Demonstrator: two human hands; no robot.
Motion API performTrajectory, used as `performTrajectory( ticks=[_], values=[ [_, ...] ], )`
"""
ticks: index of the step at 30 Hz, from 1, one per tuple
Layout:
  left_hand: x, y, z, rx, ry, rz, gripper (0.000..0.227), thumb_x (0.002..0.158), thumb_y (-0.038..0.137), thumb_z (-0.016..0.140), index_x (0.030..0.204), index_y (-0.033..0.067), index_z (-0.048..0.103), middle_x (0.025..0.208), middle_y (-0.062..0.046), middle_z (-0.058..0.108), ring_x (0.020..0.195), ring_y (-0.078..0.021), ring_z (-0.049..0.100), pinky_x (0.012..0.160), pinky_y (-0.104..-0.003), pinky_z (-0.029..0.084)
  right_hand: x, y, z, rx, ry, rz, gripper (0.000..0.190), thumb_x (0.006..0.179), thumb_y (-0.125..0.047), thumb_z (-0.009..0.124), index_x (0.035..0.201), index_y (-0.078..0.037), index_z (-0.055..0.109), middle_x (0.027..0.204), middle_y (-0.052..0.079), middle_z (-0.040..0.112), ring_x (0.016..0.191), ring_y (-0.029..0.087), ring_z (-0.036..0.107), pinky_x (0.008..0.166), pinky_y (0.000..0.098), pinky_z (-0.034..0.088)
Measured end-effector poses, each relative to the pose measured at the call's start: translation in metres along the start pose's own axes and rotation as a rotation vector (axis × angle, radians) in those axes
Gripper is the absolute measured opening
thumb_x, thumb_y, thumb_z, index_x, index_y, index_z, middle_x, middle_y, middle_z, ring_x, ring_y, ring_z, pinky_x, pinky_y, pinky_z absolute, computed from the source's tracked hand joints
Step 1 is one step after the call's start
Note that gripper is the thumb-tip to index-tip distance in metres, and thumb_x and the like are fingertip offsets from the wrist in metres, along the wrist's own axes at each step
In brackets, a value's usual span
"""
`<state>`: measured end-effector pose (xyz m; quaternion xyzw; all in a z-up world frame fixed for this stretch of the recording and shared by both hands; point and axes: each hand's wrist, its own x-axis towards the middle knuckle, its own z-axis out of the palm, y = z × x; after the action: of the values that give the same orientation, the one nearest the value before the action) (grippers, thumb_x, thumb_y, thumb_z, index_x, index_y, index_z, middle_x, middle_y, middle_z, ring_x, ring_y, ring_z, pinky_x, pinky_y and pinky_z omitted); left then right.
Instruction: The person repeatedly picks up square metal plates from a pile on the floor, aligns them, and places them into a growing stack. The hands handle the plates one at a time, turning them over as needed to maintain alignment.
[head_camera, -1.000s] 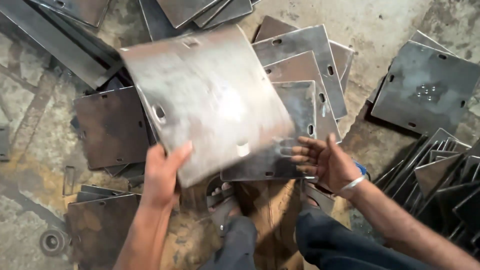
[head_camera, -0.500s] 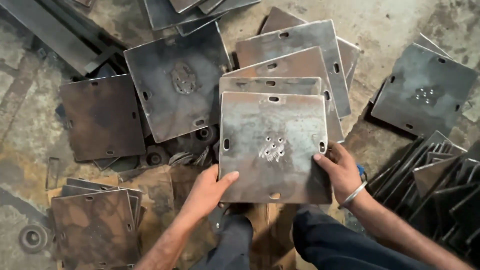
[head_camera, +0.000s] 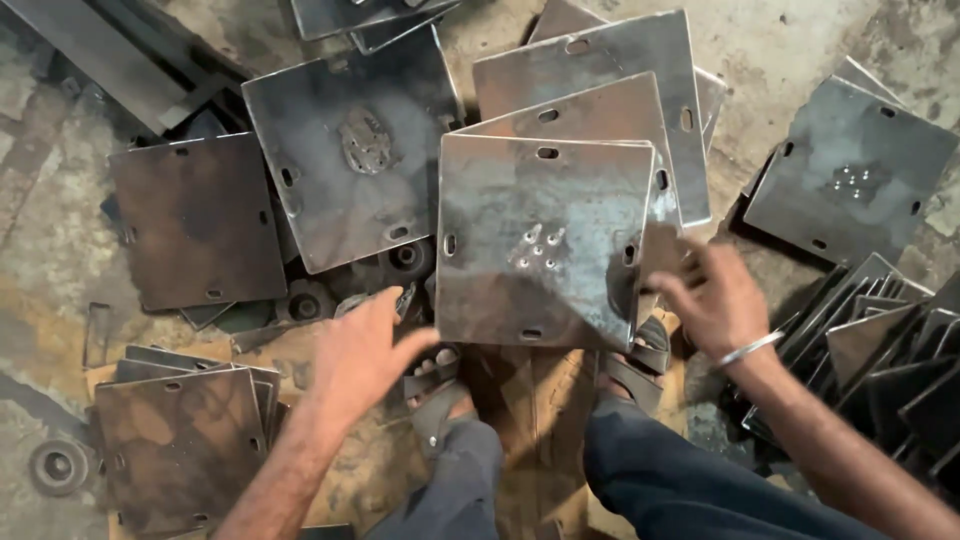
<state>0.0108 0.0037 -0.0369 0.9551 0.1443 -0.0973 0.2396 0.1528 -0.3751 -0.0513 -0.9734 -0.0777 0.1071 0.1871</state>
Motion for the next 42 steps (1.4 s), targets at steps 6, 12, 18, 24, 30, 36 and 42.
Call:
performTrajectory(
  ticks=[6,12,18,24,30,36,42],
  values=[
    [-0.02,0.002,0.062,-0.141,-0.055,0.189,0.086,0.079,0.045,0.077,0.141,-0.0075,0.047,0.111,-0.029,0.069,0.096,-0.0462,0.067,0.076,-0.052,0.055,-0.053,0.005,0.038,0.063,-0.141,-0.139,0.1,0.066,-0.039,0.089,0.147,-0.001,0.042,0.113,0.024,0.062,0.097,0.041,0.065,0.08,0.0464,0.053],
    [-0.022,0.007,0.079,-0.134,-0.028,0.074,0.075,0.087,0.041,0.075,0.139,-0.0068,0.052,0.103,-0.027,0.071,0.088,-0.0444,0.07,0.073,-0.051,0.057,-0.059,0.013,0.058,0.137,-0.146,-0.121,0.102,0.066,-0.023,0.087,0.153,-0.002,0.037,0.106,0.022,0.063,0.093,0.038,0.065,0.079,0.0445,0.054],
    [-0.024,0.003,0.087,-0.112,0.04,0.153,0.069,0.088,0.043,0.075,0.131,-0.008,0.056,0.098,-0.025,0.072,0.084,-0.0422,0.071,0.068,-0.049,0.058,-0.056,0.029,0.063,0.111,-0.123,-0.141,0.093,0.068,-0.021,0.087,0.149,-0.003,0.046,0.101,0.018,0.067,0.09,0.034,0.068,0.076,0.0434,0.055],
    [-0.016,-0.007,0.084,0.008,0.086,0.292,0.071,0.086,0.045,0.076,0.128,-0.0093,0.057,0.086,-0.021,0.071,0.076,-0.0368,0.071,0.062,-0.043,0.057,-0.059,0.025,0.064,0.064,-0.057,-0.22,0.091,0.068,-0.024,0.088,0.146,0.0,0.047,0.103,0.019,0.068,0.093,0.035,0.069,0.076,0.0428,0.055],
    [-0.014,-0.013,0.09,0.033,0.062,0.333,0.069,0.088,0.045,0.075,0.127,-0.0085,0.058,0.08,-0.019,0.07,0.071,-0.0355,0.071,0.059,-0.042,0.057,-0.061,0.026,0.064,0.045,-0.028,-0.247,0.087,0.069,-0.024,0.087,0.144,0.001,0.05,0.104,0.019,0.068,0.094,0.034,0.069,0.076,0.042,0.055],
    [-0.011,-0.015,0.085,0.023,0.033,0.342,0.066,0.089,0.046,0.075,0.125,-0.0074,0.058,0.077,-0.018,0.069,0.07,-0.036,0.071,0.058,-0.043,0.056,-0.056,0.027,0.061,0.042,-0.033,-0.272,0.083,0.069,-0.025,0.088,0.141,-0.001,0.054,0.1,0.017,0.07,0.089,0.033,0.07,0.074,0.0425,0.056],
    [-0.007,-0.015,0.082,-0.012,0.012,0.354,0.054,0.089,0.046,0.075,0.111,-0.0005,0.061,0.08,-0.017,0.07,0.074,-0.0372,0.07,0.06,-0.045,0.055,-0.054,0.032,0.059,0.114,-0.101,-0.23,0.08,0.071,-0.024,0.089,0.142,-0.004,0.056,0.097,0.016,0.071,0.082,0.031,0.072,0.07,0.0414,0.057]
  ],
)
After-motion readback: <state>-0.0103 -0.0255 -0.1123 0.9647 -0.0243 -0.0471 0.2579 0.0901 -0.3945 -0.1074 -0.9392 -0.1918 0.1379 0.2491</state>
